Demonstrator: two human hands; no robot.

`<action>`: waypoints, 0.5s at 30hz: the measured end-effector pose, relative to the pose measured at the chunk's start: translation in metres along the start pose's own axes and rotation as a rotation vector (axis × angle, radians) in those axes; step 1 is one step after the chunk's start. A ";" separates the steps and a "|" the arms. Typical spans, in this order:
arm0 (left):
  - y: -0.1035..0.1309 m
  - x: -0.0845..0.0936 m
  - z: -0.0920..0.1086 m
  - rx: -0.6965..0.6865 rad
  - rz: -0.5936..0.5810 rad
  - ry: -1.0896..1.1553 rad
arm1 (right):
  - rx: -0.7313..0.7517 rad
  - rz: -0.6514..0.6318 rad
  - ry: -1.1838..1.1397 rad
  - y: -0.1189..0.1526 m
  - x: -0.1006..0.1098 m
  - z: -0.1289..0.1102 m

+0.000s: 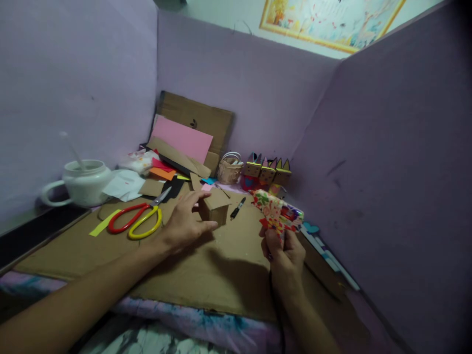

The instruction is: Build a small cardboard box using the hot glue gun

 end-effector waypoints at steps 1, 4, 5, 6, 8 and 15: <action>0.000 -0.003 -0.002 0.034 -0.021 0.056 | -0.069 -0.001 -0.078 -0.001 -0.001 0.005; 0.002 -0.007 -0.006 0.096 -0.048 0.151 | -0.211 -0.047 -0.196 -0.002 -0.010 0.011; 0.002 -0.007 -0.008 0.109 -0.048 0.165 | -0.261 -0.071 -0.232 -0.002 -0.014 0.014; 0.002 -0.007 -0.009 0.121 -0.052 0.175 | -0.300 -0.091 -0.268 -0.001 -0.016 0.016; 0.002 -0.008 -0.011 0.146 -0.067 0.197 | -0.345 -0.132 -0.324 0.000 -0.021 0.018; 0.006 -0.014 -0.012 0.217 -0.135 0.412 | -0.395 -0.123 -0.360 0.000 -0.020 0.022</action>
Point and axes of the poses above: each hand's wrist, its own y-axis away from the middle knuckle, its own x-axis out of the back of the hand, z = x × y, the point moved 10 cm from there along -y, towards the middle knuckle, and after that the axes turned 4 degrees about y, right-handed, at the moved point
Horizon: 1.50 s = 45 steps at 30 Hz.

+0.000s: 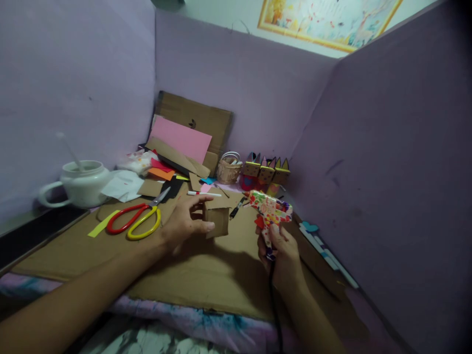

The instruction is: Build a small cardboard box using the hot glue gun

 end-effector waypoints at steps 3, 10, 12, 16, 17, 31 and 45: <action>0.002 -0.005 -0.005 0.056 -0.050 0.139 | -0.007 0.047 -0.026 -0.001 0.007 0.000; -0.001 0.001 -0.012 0.077 -0.005 0.063 | 0.530 0.038 0.547 0.022 -0.004 -0.042; -0.003 0.006 -0.011 0.050 0.026 -0.002 | 0.750 -0.029 0.734 0.037 -0.023 -0.054; -0.006 0.012 -0.009 0.005 0.065 -0.070 | 0.914 -0.205 0.859 0.051 -0.049 -0.055; -0.006 0.012 -0.009 0.004 0.065 -0.084 | 0.904 -0.214 0.872 0.050 -0.050 -0.054; -0.003 0.003 -0.014 0.134 0.031 0.232 | 0.653 0.124 0.800 0.027 -0.003 -0.050; -0.006 -0.004 -0.027 0.132 -0.174 0.029 | -0.049 0.174 0.943 -0.062 0.047 0.003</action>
Point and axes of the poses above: each hand's wrist, its own y-axis away from the middle knuckle, its own x-axis out of the back of the hand, z = x × y, the point moved 10 cm from there along -y, towards the middle knuckle, and after that the axes turned 4 degrees about y, right-handed, at the moved point
